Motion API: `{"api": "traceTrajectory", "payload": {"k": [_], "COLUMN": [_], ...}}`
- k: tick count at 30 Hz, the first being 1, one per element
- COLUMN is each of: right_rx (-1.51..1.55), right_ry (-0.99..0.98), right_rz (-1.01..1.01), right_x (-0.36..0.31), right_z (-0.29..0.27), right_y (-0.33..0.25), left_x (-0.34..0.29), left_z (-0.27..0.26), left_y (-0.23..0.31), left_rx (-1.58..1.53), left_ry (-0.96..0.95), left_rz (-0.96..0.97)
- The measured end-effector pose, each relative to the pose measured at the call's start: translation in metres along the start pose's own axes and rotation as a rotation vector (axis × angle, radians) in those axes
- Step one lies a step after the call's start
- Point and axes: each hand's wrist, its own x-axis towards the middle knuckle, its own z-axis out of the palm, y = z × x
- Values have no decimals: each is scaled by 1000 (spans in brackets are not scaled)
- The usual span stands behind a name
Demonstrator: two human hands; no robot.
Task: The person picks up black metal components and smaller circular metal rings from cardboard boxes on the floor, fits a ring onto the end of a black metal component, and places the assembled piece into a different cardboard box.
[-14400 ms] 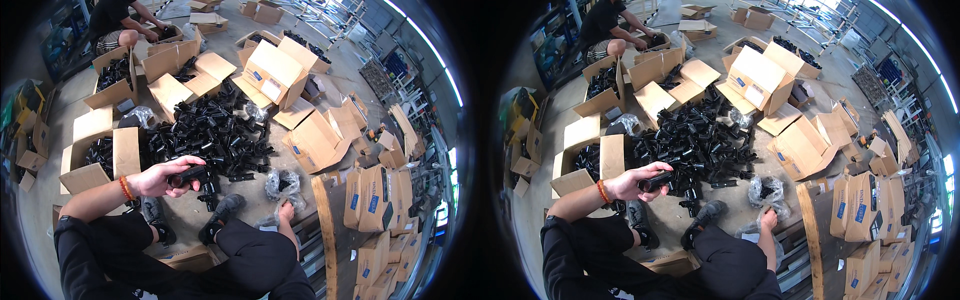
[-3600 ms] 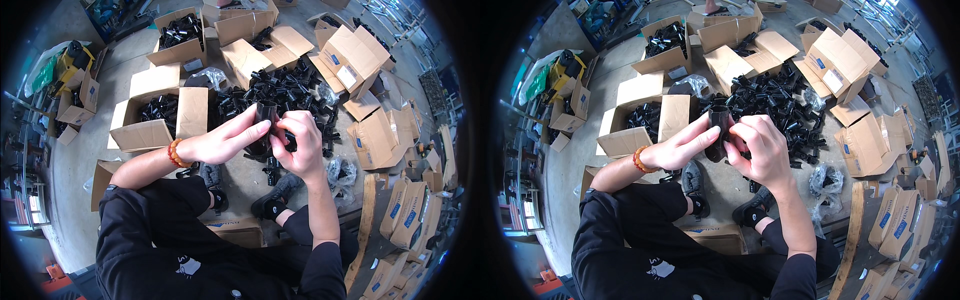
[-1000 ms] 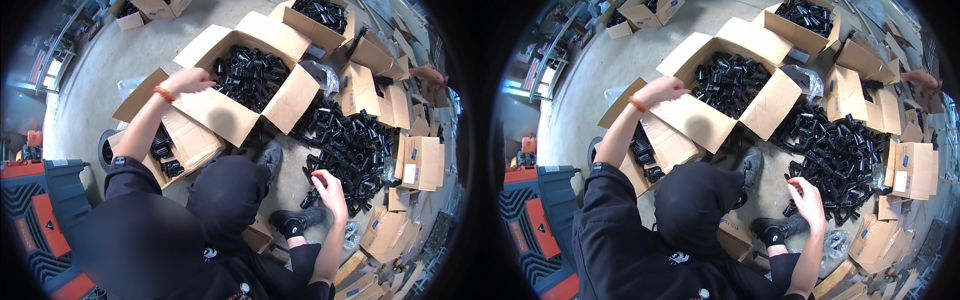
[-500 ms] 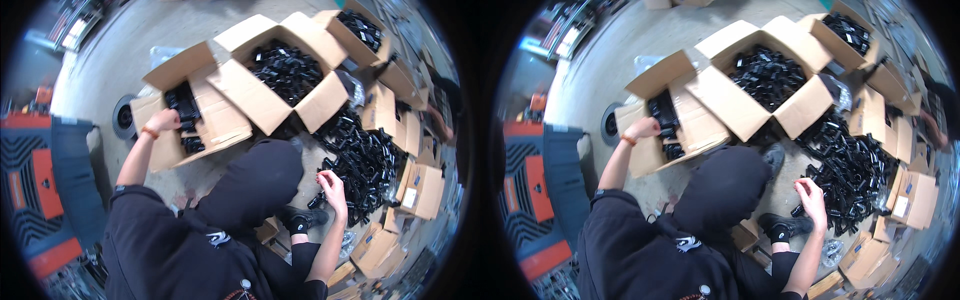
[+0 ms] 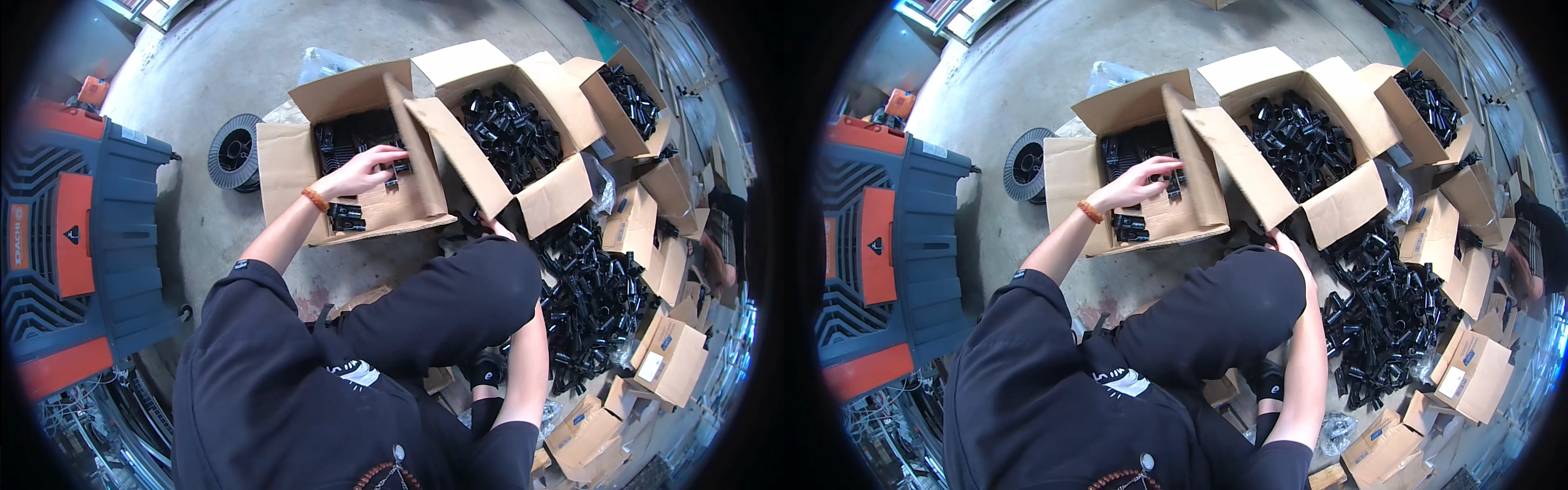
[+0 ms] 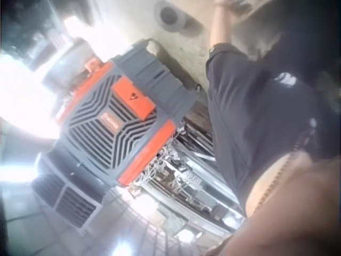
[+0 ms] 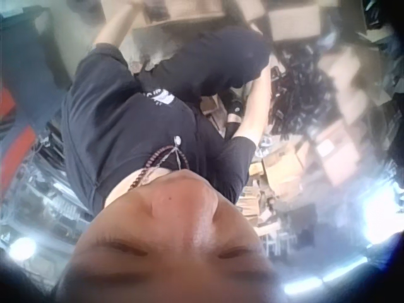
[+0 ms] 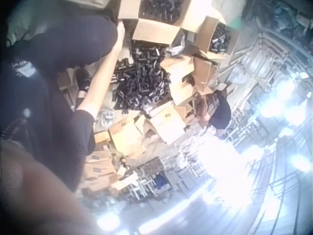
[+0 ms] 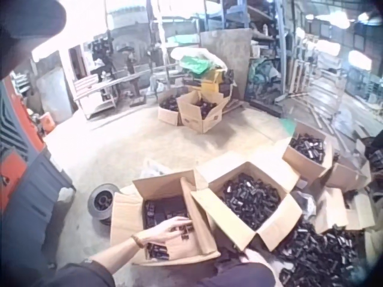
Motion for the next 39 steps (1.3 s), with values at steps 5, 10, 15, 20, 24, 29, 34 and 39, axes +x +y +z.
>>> {"api": "traceTrajectory", "payload": {"k": [5,10,15,20,24,29,34,39], "right_rx": [-22,26,-124,-220,-434,-594,-694,-785], "right_ry": [236,544,523,498,511,364,-4,-146], "right_rz": [-144,-39,-34,-122,-170,7,233,161], "right_x": [41,55,47,53,49,56,72,82], "right_z": [-9,-57,-57,-47,-51,-69,-89,-82], "right_y": [-50,-29,-23,-36,-54,-89,-119,-179], "left_x": [27,20,10,10,6,7,-1,-3], "left_z": [-17,-19,-3,-4,-9,-10,-24,-31], "left_y": [-8,-32,-68,-92,-91,-81,-90,-96], "left_rx": [390,923,1205,1185,1062,870,954,976], "left_ry": [32,-228,-271,-251,-192,-65,-45,-124], "left_rz": [141,35,222,224,215,184,291,326]}}
